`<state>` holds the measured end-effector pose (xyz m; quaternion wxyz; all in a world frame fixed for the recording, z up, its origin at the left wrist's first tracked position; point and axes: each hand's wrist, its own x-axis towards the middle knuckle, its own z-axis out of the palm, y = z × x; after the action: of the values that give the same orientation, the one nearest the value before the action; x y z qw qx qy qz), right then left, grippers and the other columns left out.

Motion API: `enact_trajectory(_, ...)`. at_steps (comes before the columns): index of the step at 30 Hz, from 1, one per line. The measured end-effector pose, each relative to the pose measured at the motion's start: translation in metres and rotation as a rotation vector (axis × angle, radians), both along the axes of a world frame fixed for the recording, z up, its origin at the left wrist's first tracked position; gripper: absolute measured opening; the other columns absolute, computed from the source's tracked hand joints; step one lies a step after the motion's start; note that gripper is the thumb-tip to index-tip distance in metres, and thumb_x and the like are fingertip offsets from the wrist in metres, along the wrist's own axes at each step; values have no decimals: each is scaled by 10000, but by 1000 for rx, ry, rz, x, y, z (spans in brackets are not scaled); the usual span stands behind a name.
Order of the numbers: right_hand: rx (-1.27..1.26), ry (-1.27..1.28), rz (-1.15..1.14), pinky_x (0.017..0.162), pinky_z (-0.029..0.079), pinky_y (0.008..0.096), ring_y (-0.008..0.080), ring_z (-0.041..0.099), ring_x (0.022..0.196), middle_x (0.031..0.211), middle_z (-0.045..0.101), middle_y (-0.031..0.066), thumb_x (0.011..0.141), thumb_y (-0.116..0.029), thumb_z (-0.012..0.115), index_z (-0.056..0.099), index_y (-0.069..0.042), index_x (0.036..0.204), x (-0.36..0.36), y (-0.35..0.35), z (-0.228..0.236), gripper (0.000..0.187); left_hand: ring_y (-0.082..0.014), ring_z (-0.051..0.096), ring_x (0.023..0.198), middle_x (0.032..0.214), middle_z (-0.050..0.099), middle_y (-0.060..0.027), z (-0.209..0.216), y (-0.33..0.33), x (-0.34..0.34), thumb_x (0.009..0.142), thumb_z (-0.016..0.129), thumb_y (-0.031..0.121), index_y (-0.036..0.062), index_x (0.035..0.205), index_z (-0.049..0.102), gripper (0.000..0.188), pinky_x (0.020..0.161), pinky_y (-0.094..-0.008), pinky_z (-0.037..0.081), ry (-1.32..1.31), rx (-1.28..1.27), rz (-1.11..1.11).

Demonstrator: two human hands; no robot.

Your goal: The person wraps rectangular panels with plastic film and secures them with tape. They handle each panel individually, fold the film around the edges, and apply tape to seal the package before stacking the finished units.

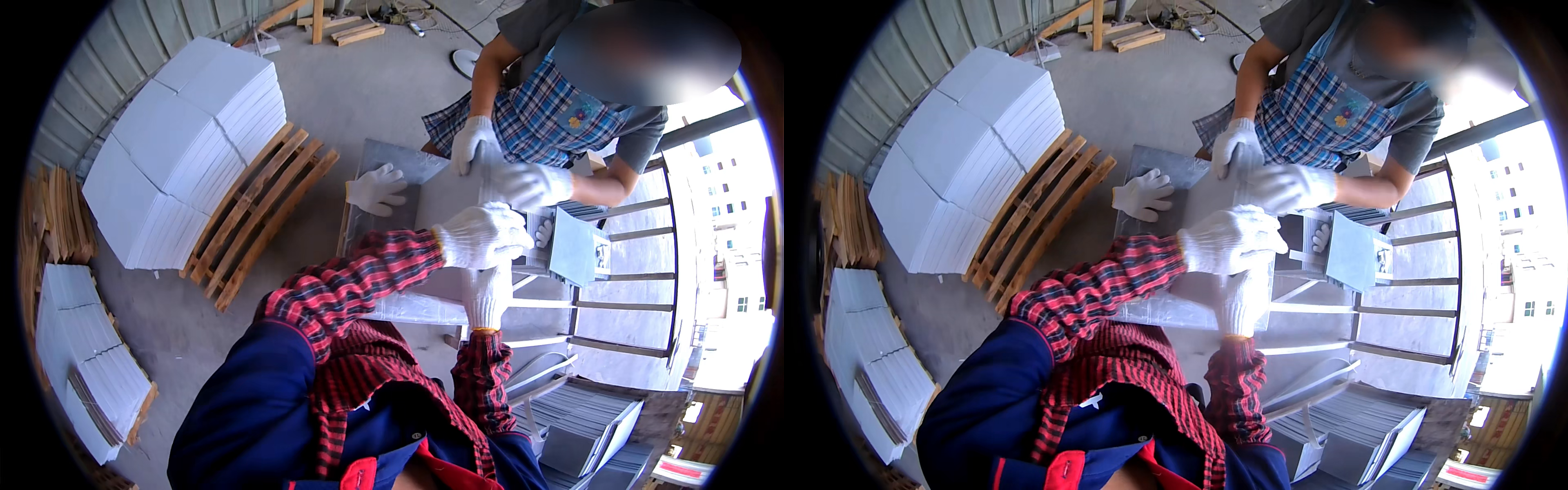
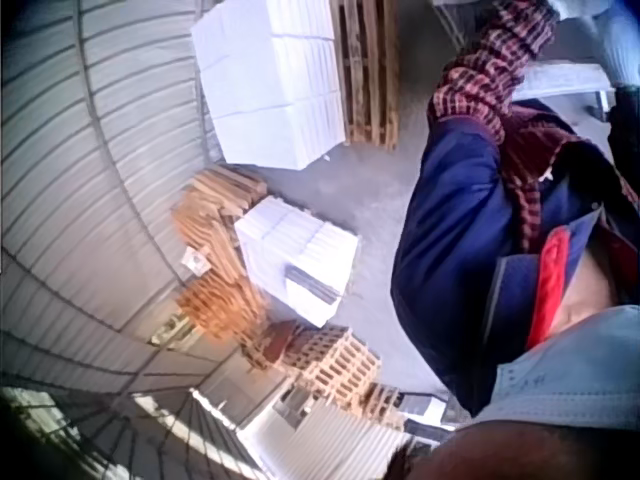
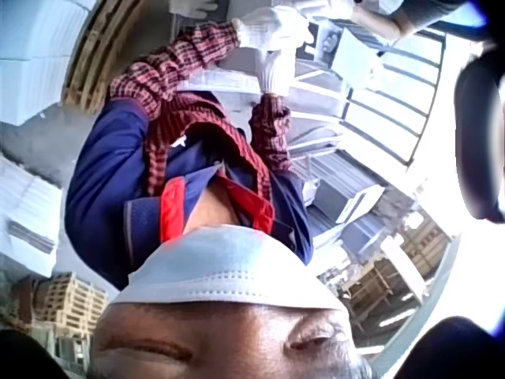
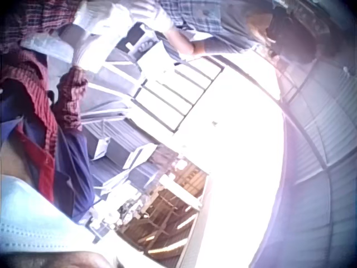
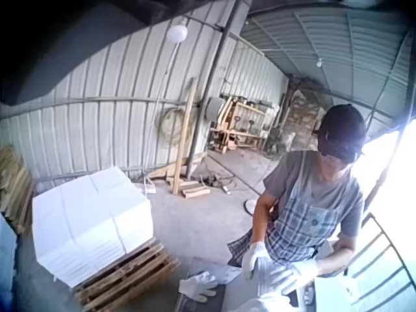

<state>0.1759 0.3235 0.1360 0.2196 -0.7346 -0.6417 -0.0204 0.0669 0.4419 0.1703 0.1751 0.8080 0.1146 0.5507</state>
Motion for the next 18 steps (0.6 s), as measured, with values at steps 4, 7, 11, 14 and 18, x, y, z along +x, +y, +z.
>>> enact_trajectory(4, -14, 515, 137, 864, 490, 378, 320, 630, 1016, 1154, 627, 225, 839, -331, 736, 555, 26, 1262, -1, 1, 19, 583, -267, 647, 748, 697, 653, -46, -20, 17, 10, 809, 604, 309, 166, 722, 652, 174, 702, -423, 468, 428, -2, 62)
enact_trajectory(7, 0, 1313, -64, 974, 438, 359, 239, 586, 1101, 1274, 595, 143, 994, -377, 558, 492, 6, 1383, 25, -36, -11, 550, -226, 622, 866, 784, 641, -25, -19, 10, 9, 801, 645, 267, 158, 818, 718, 132, 808, -404, 449, 414, 0, 87)
enact_trajectory(11, 385, 1855, -470, 1133, 267, 435, 257, 399, 1344, 1427, 464, 153, 1030, -506, 396, 407, -29, 1454, 6, -39, -79, 638, -222, 619, 944, 843, 665, -7, -20, 13, -5, 808, 654, 270, 169, 843, 734, 134, 882, -412, 436, 482, 4, 113)
enact_trajectory(14, 379, 1897, -496, 1156, 191, 500, 274, 359, 1379, 1461, 448, 106, 999, -554, 390, 434, -67, 1442, -28, 10, -76, 659, -221, 617, 1060, 941, 701, -3, -12, 20, -16, 823, 653, 280, 171, 879, 744, 153, 958, -418, 424, 493, -1, 120)
enact_trajectory(18, 426, 2098, -436, 1049, 379, 404, 252, 482, 1258, 1368, 521, 96, 1023, -504, 391, 495, -54, 1364, -53, 39, -17, 574, -215, 602, 1128, 965, 711, 15, -1, 24, -21, 841, 649, 274, 166, 886, 746, 152, 984, -413, 415, 499, -9, 166)
